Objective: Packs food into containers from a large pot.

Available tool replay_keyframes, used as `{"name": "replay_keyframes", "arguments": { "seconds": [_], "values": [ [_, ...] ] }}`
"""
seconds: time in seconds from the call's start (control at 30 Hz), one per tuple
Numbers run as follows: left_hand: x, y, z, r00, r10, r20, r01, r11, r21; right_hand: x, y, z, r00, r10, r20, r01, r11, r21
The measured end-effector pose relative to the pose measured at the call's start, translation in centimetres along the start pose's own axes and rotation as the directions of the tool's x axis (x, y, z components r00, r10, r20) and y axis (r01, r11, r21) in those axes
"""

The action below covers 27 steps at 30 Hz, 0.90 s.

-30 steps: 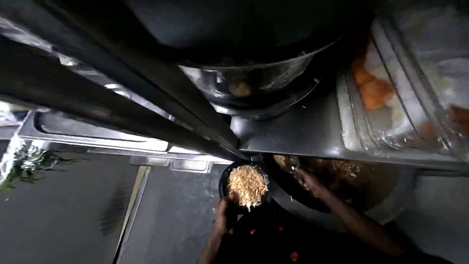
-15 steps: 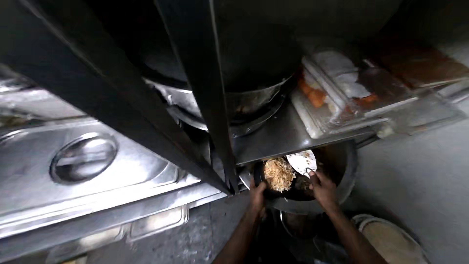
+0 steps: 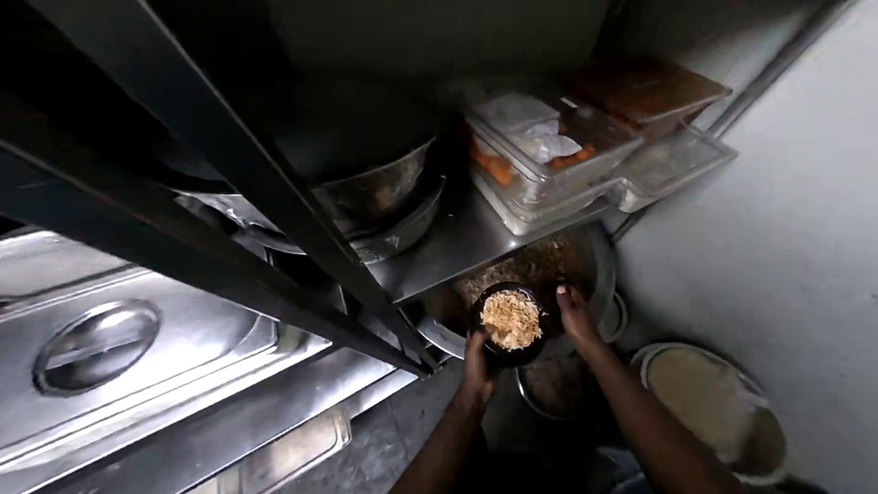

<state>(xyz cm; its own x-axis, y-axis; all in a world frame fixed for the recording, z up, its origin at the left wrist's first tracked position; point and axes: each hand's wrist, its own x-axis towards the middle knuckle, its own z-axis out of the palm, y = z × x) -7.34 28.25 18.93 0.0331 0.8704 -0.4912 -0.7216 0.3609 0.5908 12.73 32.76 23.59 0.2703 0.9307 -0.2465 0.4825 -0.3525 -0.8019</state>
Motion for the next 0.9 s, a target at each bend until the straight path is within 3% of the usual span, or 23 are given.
{"name": "replay_keyframes", "arguments": {
  "seconds": [0.07, 0.13, 0.2, 0.27, 0.37, 0.47, 0.53, 0.6, 0.67, 0.7, 0.77, 0.83, 0.87, 0.9],
  "values": [
    [-2.5, -0.5, 0.8, 0.998, -0.030, -0.052, 0.033, 0.997, 0.063, -4.7, -0.1, -0.7, 0.960, -0.279, 0.003, 0.279, 0.960, -0.025],
    [-5.3, -1.3, 1.8, 0.996, -0.038, -0.077, 0.050, 0.987, 0.152, -9.3, -0.6, -1.6, 0.898, -0.426, 0.112, 0.440, 0.869, -0.228],
    [-8.6, -3.0, 2.2, 0.998, -0.048, -0.043, 0.057, 0.973, 0.225, -13.1, -0.9, -2.8, 0.894, -0.366, 0.259, 0.446, 0.784, -0.432],
    [-11.6, -4.7, 2.4, 0.996, -0.083, 0.036, 0.071, 0.960, 0.270, -15.3, 0.5, -4.2, 0.889, -0.357, 0.286, 0.455, 0.758, -0.467],
    [-15.0, -7.3, 2.2, 0.978, -0.164, 0.131, 0.126, 0.958, 0.257, -18.3, 4.3, -7.5, 0.843, -0.479, 0.246, 0.529, 0.821, -0.215],
    [-18.1, -10.4, 2.3, 0.959, -0.213, 0.186, 0.150, 0.942, 0.301, -21.4, 9.3, -11.2, 0.776, -0.564, 0.282, 0.626, 0.742, -0.239],
    [-20.0, -12.6, 2.3, 0.951, -0.235, 0.202, 0.161, 0.932, 0.324, -23.4, 12.3, -13.3, 0.736, -0.613, 0.288, 0.663, 0.738, -0.125],
    [-22.0, -14.7, 1.7, 0.951, -0.235, 0.203, 0.178, 0.948, 0.263, -24.8, 16.1, -15.2, 0.767, -0.641, 0.035, 0.635, 0.765, 0.103],
    [-24.3, -16.2, 1.2, 0.966, -0.215, 0.143, 0.179, 0.957, 0.230, -26.8, 21.1, -17.0, 0.843, -0.402, -0.359, 0.475, 0.869, 0.142],
    [-25.1, -17.1, 0.9, 0.971, -0.213, 0.114, 0.182, 0.955, 0.235, -28.1, 24.6, -17.6, 0.817, -0.189, -0.545, 0.295, 0.949, 0.113],
    [-25.9, -18.5, 0.1, 0.970, -0.222, 0.100, 0.190, 0.946, 0.262, -31.0, 33.2, -18.2, 0.632, 0.183, -0.753, -0.177, 0.980, 0.090],
    [-26.7, -19.4, -0.1, 0.970, -0.226, 0.090, 0.195, 0.944, 0.267, -34.6, 39.4, -17.6, 0.507, 0.429, -0.748, -0.508, 0.850, 0.143],
    [-27.2, -19.5, -0.2, 0.972, -0.217, 0.085, 0.189, 0.948, 0.255, -36.8, 39.3, -18.0, 0.492, 0.550, -0.676, -0.641, 0.753, 0.146],
    [-27.6, -19.5, -0.3, 0.975, -0.202, 0.090, 0.176, 0.955, 0.238, -38.9, 37.9, -19.9, 0.512, 0.695, -0.504, -0.751, 0.648, 0.130]
  ]
}}
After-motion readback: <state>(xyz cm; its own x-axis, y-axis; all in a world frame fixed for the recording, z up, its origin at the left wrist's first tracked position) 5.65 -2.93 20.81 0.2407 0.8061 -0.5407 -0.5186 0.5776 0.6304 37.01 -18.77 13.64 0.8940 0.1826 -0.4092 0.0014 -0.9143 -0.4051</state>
